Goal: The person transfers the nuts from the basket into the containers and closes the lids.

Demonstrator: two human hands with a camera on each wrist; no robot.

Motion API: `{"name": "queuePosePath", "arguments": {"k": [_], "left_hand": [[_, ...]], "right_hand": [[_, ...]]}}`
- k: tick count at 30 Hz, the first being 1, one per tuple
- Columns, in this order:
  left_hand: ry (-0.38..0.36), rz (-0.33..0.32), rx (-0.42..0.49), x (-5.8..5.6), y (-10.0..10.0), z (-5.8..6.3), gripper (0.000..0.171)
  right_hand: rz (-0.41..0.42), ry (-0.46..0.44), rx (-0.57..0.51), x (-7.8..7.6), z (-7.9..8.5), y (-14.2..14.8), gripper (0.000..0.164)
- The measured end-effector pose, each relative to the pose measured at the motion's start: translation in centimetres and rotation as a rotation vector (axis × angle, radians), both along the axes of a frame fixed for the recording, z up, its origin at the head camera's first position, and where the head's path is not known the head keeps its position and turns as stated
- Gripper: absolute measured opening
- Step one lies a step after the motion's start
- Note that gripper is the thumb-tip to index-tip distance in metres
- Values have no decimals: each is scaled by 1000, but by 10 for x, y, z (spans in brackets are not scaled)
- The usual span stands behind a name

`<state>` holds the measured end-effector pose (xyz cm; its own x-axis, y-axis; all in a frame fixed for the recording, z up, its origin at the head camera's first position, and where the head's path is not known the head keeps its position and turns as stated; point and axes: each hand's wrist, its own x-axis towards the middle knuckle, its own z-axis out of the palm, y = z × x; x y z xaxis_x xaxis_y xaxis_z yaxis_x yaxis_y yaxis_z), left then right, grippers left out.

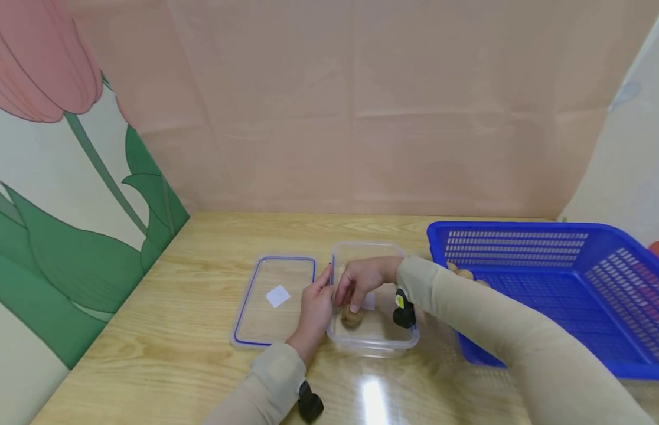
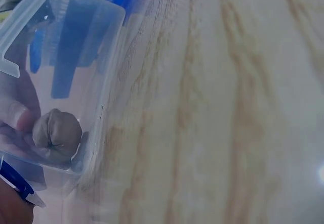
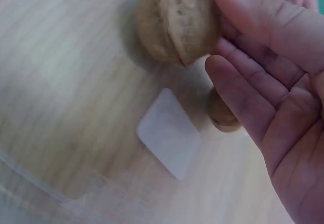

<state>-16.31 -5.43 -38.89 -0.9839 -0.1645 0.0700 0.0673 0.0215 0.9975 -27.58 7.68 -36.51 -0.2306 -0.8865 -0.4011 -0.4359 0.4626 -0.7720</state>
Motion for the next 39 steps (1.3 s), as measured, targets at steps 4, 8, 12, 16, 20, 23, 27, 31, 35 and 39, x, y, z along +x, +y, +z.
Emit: {"name": "queuePosePath", "arguments": {"k": [4,8,12,16,20,23,27,31,35,39], "left_hand": [[10,-3,4,-6,0,-13,48],[22,0,-13,-9,0,-20,47],[31,-7,-11,-9,0,-22,48],[36,-16,1,-10,1,-23,48],[15,-31,7,-12,2,-23,47],[0,-29,21,-13,2,-23,47],[4,-18,29,-12,3,-22,46],[5,-16,31,-11,2,-22,46],[-8,-18,38,-11,1,-23,46],[-17,-28,37,-11,1,-23,46]], "right_hand": [[-42,20,-23,-2,8,6,36],[-63,26,-65,-4,17,13,37],[-89,4,-111,-4,25,22,39],[-127,4,-141,0,35,30,40],[-166,33,-168,4,47,37,42],[-183,37,-214,7,54,42,44],[-194,5,-288,9,63,54,47],[-192,-35,-371,8,70,72,47],[-199,-56,-453,7,75,92,43],[-193,-105,-539,7,77,115,38]]}}
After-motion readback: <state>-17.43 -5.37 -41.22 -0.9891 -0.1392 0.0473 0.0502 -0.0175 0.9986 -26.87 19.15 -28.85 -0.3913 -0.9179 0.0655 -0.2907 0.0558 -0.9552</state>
